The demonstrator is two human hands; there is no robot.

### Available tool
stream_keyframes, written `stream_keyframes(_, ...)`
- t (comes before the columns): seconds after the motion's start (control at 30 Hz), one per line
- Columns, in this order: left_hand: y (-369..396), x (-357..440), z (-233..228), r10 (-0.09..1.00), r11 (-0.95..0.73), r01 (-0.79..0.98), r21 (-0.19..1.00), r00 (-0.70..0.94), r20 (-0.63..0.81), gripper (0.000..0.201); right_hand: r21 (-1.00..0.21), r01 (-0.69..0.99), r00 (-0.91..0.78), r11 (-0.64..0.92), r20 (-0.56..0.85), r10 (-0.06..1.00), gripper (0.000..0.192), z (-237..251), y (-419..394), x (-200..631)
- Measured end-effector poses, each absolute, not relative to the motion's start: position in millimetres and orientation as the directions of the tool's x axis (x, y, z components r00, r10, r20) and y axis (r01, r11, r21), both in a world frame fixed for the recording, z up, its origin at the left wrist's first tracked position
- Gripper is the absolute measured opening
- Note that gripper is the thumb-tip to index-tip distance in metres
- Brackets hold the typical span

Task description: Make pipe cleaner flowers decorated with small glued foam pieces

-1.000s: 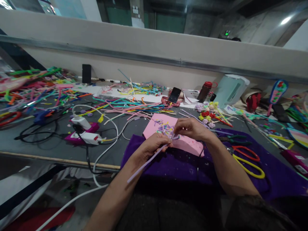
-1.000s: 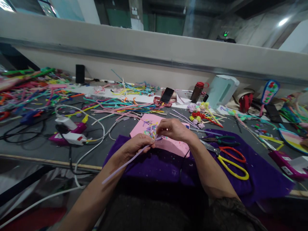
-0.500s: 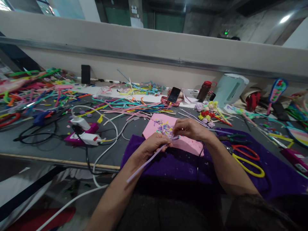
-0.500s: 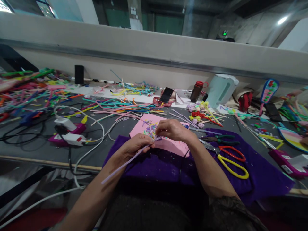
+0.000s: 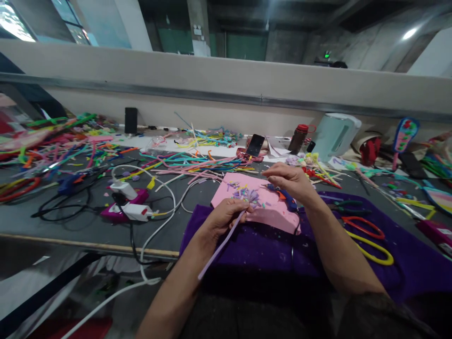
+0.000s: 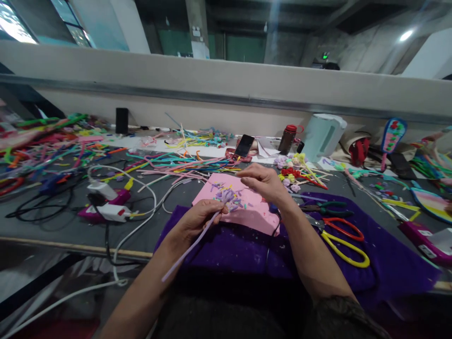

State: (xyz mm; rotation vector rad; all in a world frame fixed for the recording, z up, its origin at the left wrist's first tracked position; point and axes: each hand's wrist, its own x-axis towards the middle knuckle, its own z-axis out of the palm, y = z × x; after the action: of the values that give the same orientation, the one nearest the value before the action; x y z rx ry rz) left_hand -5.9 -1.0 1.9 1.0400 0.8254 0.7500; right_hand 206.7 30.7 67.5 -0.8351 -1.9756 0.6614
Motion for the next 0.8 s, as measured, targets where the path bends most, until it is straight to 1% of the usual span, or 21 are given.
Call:
stream_keyframes(0.03, -1, -6, 2, 0.857, 0.318, -0.176, 0.932, 0.472, -0.204, 0.026, -0.757, 0.291, -0.34, 0.585, 0.49, 0.803, 0.022, 65, 32, 206)
stream_keyframes(0.1, 0, -7, 2, 0.885, 0.299, -0.242, 0.923, 0.432, -0.174, 0.028, -0.848, 0.253, -0.273, 0.466, 0.4, 0.875, 0.024, 58, 33, 201)
stream_keyframes(0.17, 1, -7, 2, 0.908, 0.28, -0.297, 0.913, 0.39, -0.152, 0.029, -0.907, 0.199, -0.277, 0.371, 0.312, 0.909, 0.027, 49, 35, 192)
stream_keyframes(0.23, 2, -7, 2, 0.924, 0.269, -0.335, 0.903, 0.356, -0.143, 0.031, -0.932, 0.157, -0.319, 0.325, 0.264, 0.91, 0.026, 40, 34, 182)
stream_keyframes(0.37, 2, -7, 2, 0.96, 0.215, -0.403, 0.89, 0.256, -0.116, 0.031, -0.944, 0.122, -0.397, 0.307, 0.237, 0.887, 0.023, 27, 28, 162)
stream_keyframes(0.53, 2, -7, 3, 0.99, 0.11, -0.44, 0.891, 0.127, -0.06, 0.032, -0.951, 0.098, -0.473, 0.294, 0.215, 0.854, 0.026, 20, 13, 144)
stream_keyframes(0.67, 1, -6, 3, 0.994, 0.066, -0.412, 0.909, 0.101, -0.026, 0.035, -0.958, 0.035, -0.479, 0.284, 0.233, 0.846, 0.025, 14, 8, 134)
stream_keyframes(0.8, 0, -4, 4, 0.991, 0.078, -0.415, 0.906, 0.128, -0.027, 0.043, -0.949, 0.013, -0.446, 0.315, 0.276, 0.851, 0.025, 10, 9, 132)
